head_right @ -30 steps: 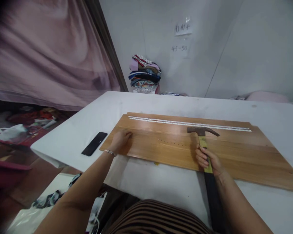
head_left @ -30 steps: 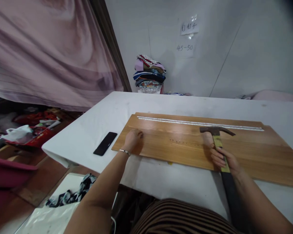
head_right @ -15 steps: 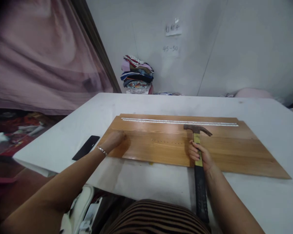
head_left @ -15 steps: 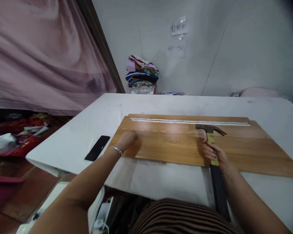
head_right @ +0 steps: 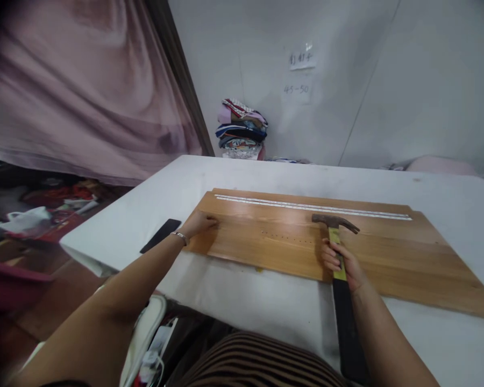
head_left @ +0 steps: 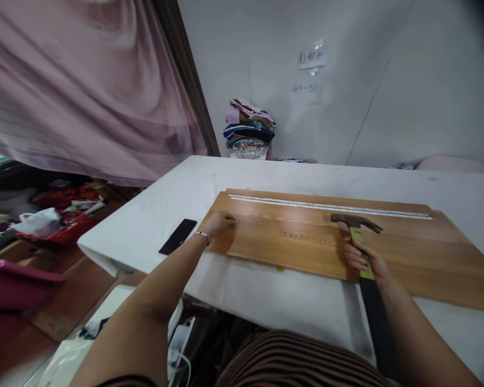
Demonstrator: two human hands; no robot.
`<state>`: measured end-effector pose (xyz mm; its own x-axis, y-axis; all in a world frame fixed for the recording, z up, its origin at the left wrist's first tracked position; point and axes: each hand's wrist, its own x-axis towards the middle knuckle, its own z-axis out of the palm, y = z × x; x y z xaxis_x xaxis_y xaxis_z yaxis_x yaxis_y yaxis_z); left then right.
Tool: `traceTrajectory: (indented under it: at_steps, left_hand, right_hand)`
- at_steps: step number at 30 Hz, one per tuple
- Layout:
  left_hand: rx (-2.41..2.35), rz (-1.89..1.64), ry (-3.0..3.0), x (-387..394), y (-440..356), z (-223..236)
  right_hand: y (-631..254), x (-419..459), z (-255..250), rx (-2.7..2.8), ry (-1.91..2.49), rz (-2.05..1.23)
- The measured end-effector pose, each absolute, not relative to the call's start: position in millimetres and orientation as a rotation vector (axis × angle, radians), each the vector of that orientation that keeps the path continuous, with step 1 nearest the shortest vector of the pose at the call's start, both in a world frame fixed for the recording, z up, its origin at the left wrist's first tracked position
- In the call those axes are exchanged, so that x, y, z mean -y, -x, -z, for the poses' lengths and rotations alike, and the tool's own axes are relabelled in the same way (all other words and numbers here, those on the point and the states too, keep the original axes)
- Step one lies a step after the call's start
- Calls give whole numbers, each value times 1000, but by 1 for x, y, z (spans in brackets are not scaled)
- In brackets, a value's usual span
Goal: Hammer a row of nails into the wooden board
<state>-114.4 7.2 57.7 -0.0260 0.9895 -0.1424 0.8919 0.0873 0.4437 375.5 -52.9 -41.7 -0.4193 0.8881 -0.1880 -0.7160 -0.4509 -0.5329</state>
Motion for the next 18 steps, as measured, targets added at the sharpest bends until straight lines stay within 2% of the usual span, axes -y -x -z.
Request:
traceTrajectory:
  at_steps: [4, 10, 18]
  left_hand:
    - [-1963, -402, -1816, -6, 113, -52]
    - [-2036, 32, -2096, -11, 100, -55]
    - [-2016, 288, -2249, -19, 81, -58]
  right_hand:
    - [-382, 50, 47, 429, 607, -2028]
    - [-380, 56, 31, 477, 665, -2000]
    - [-382, 54, 35, 494, 630, -2074]
